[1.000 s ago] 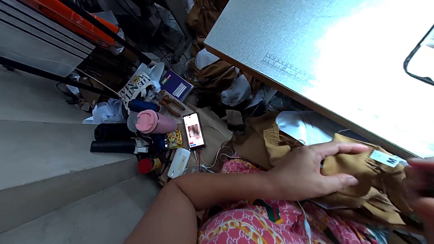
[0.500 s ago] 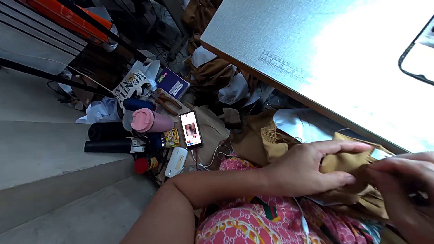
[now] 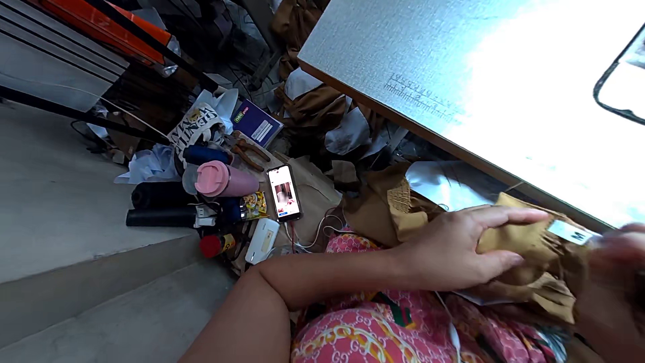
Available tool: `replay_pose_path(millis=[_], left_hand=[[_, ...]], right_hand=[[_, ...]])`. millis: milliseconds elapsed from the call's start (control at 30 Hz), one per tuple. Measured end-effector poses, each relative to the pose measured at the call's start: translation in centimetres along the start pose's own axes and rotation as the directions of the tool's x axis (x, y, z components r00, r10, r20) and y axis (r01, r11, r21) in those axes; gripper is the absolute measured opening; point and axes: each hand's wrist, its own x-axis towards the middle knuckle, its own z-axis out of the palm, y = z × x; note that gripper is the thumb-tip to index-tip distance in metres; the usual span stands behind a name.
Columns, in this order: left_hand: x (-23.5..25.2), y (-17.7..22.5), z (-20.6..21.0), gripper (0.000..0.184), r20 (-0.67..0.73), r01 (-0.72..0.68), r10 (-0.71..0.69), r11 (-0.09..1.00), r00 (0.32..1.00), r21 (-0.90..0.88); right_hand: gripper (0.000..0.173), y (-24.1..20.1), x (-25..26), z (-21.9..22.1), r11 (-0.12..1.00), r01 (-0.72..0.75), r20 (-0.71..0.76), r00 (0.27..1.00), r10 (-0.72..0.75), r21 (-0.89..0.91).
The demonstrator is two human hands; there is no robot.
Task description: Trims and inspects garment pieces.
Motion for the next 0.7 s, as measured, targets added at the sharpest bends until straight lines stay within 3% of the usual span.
replay_pose_path(millis=[67, 133, 333, 533, 700], left_hand=[[0.2, -0.1, -0.1, 0.042, 0.003, 0.028, -0.028, 0.998, 1.000, -0.053], [0.2, -0.3, -0.1, 0.041, -0.005, 0.003, -0.003, 0.996, 1.000, -0.095], [0.0, -0.4, -0.5, 0.041, -0.034, 0.019, -0.024, 0.990, 0.999, -0.138], [-0.1, -0.4, -0.2, 0.036, -0.093, 0.020, -0.035, 0.987, 0.995, -0.158], [-0.3, -0.3, 0.0, 0.037, -0.102, 0.002, -0.017, 0.989, 0.995, -0.148]], right_hand=[[0.017, -1.0, 0.7, 0.3, 0.979, -0.001, 0.080, 0.997, -0.015, 0.204], [0.021, -0.9, 1.2, 0.1, 0.965, -0.062, 0.111, 0.993, 0.034, 0.254], [0.076, -0.9, 2.0, -2.0, 0.987, -0.116, 0.187, 0.973, 0.135, -0.111], [0.039, -1.9, 1.5, -1.1, 0.965, -0.048, 0.125, 0.989, 0.083, -0.259], [0.035, -2.7, 1.7, -0.9, 0.926, -0.030, 0.097, 0.993, 0.072, -0.377]])
